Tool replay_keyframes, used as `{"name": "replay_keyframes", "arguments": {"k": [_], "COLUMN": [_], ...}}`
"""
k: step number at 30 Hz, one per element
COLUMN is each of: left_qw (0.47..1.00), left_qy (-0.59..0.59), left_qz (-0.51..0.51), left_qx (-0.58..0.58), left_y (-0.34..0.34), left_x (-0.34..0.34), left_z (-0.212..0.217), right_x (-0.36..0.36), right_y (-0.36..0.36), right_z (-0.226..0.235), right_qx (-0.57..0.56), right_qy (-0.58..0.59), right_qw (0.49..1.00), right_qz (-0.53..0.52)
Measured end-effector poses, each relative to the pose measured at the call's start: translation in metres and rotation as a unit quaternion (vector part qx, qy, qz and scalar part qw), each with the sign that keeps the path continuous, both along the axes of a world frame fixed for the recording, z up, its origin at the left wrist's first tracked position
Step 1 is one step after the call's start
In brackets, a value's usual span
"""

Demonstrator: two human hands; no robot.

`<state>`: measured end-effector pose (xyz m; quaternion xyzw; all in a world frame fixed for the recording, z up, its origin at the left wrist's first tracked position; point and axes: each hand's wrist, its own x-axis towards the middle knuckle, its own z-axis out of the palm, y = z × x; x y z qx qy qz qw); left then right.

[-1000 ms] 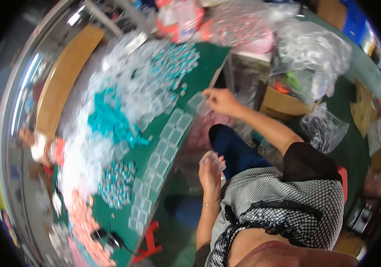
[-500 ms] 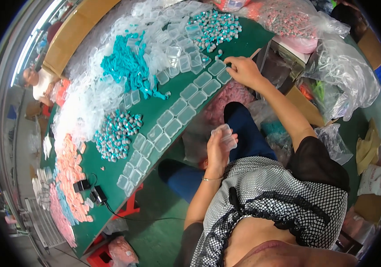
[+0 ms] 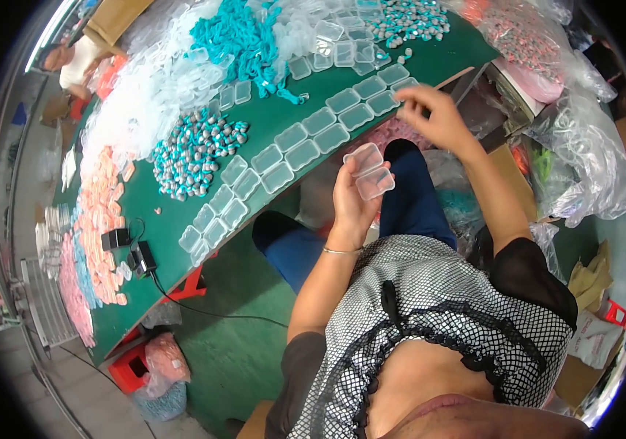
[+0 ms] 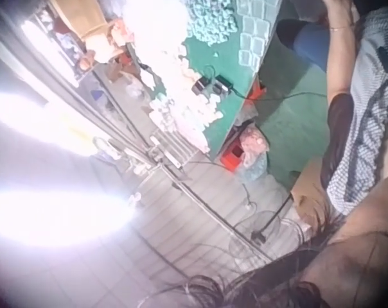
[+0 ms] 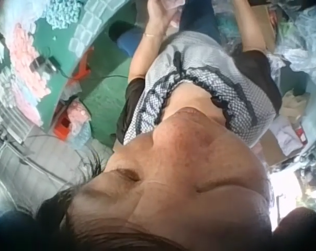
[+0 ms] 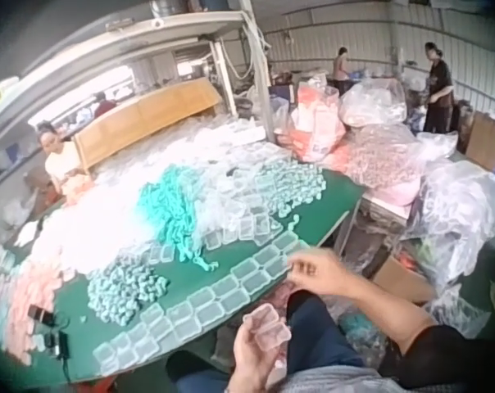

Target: Sorting and placing small decorative or functional components into small plastic containers.

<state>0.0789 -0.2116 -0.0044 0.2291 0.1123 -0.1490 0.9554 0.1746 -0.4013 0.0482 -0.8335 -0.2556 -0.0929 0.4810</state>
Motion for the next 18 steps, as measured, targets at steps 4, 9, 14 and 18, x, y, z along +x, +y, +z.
{"name": "replay_keyframes", "arguments": {"k": [4, 9, 14, 18], "left_qw": [0.998, 0.996, 0.969, 0.937], "left_qy": [-0.012, -0.033, -0.105, -0.147], "left_qz": [0.021, 0.042, 0.105, 0.098], "left_qx": [0.056, 0.072, 0.198, 0.302], "left_y": [0.003, 0.012, 0.021, 0.025], "left_x": [-0.001, -0.004, -0.018, -0.013], "left_z": [0.009, 0.021, 0.039, 0.038], "right_x": [-0.036, -0.039, -0.029, -0.023], "right_y": [0.033, 0.050, 0.053, 0.041], "right_z": [0.005, -0.012, -0.017, -0.016], "right_qx": [-0.023, 0.087, 0.241, 0.187], "right_qy": [0.068, 0.224, 0.301, 0.281], "right_qw": [0.984, 0.953, 0.907, 0.928], "right_qz": [0.161, 0.186, 0.172, 0.159]}}
